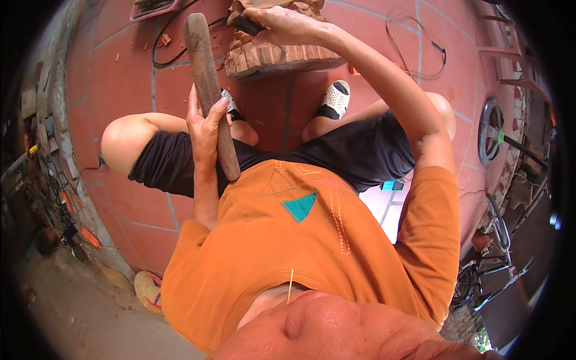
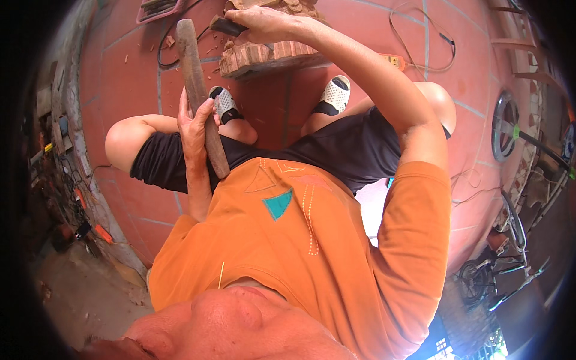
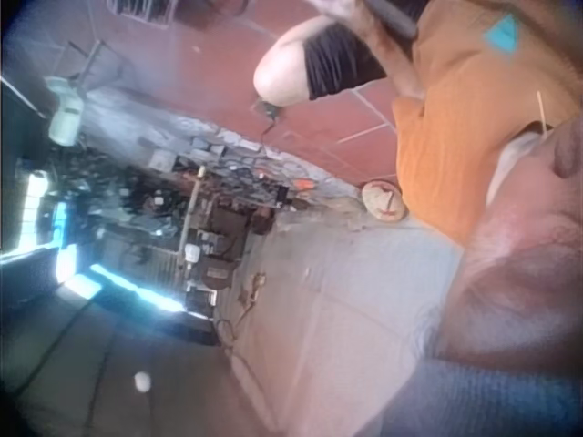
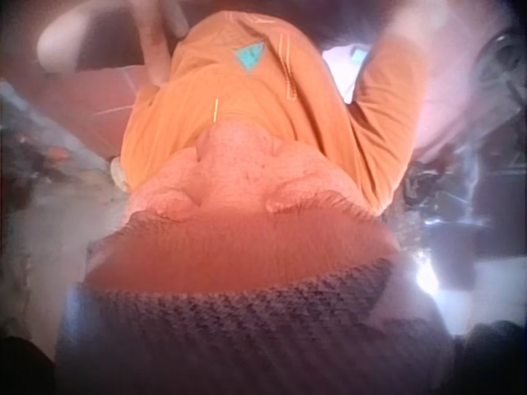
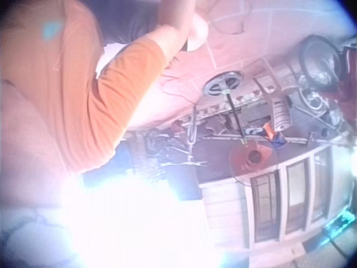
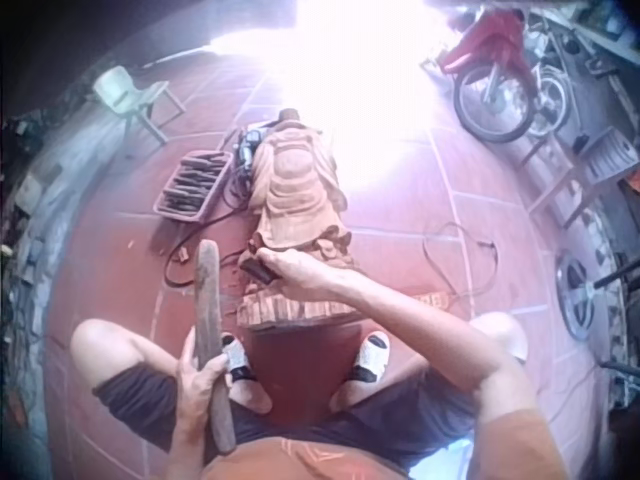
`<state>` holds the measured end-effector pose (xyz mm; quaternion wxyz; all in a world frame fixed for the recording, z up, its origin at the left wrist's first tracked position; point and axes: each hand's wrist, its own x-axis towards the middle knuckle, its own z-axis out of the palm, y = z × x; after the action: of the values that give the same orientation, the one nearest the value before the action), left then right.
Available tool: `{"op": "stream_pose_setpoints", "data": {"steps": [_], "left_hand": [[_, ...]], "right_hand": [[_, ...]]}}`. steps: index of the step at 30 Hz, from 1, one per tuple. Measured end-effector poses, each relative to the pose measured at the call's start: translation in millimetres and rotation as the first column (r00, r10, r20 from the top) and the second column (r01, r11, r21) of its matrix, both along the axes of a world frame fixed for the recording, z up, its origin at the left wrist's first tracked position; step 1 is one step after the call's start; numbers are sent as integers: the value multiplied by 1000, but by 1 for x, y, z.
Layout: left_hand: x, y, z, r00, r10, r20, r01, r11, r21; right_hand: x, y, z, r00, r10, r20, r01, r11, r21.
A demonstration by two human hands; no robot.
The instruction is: The person sits on the floor and carves a piece of wood using a chisel and a wooden mallet. They repeatedly strike the chisel to shape the wood, occasionally adjusting the chisel's position.
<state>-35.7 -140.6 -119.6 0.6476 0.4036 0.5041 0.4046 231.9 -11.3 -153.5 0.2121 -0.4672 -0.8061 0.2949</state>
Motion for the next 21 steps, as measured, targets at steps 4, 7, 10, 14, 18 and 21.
{"op": "stream_pose_setpoints", "data": {"steps": [4, 7, 10, 14, 18, 21], "left_hand": [[0, 1, -2, 1000, -14, -10, 14, 1000, 7], [4, 1, 1, 1000, -10, -13, 10, 1000, 11], [3, 1, -1, 1000, -10, -15, 11, 1000, 24], [3, 1, -1, 1000, -6, -22, 6, 1000, 23], [2, 1, -2, 1000, -2, -20, 2, 1000, 27], [2, 1, -2, 1000, -7, -30, 8, 1000, 25]], "right_hand": [[-4, -2, 16, 999, 16, -43, -18, 998, -67], [-5, -9, 25, 994, 24, -103, -28, 999, -33], [-8, -8, 35, 999, 35, -35, -38, 997, -63], [-9, -7, 32, 1000, 32, -1, -32, 997, -66], [-9, -6, 30, 1000, 18, 26, -15, 994, -104], [-9, -8, 28, 1000, 2, 18, 0, 996, -86]]}}
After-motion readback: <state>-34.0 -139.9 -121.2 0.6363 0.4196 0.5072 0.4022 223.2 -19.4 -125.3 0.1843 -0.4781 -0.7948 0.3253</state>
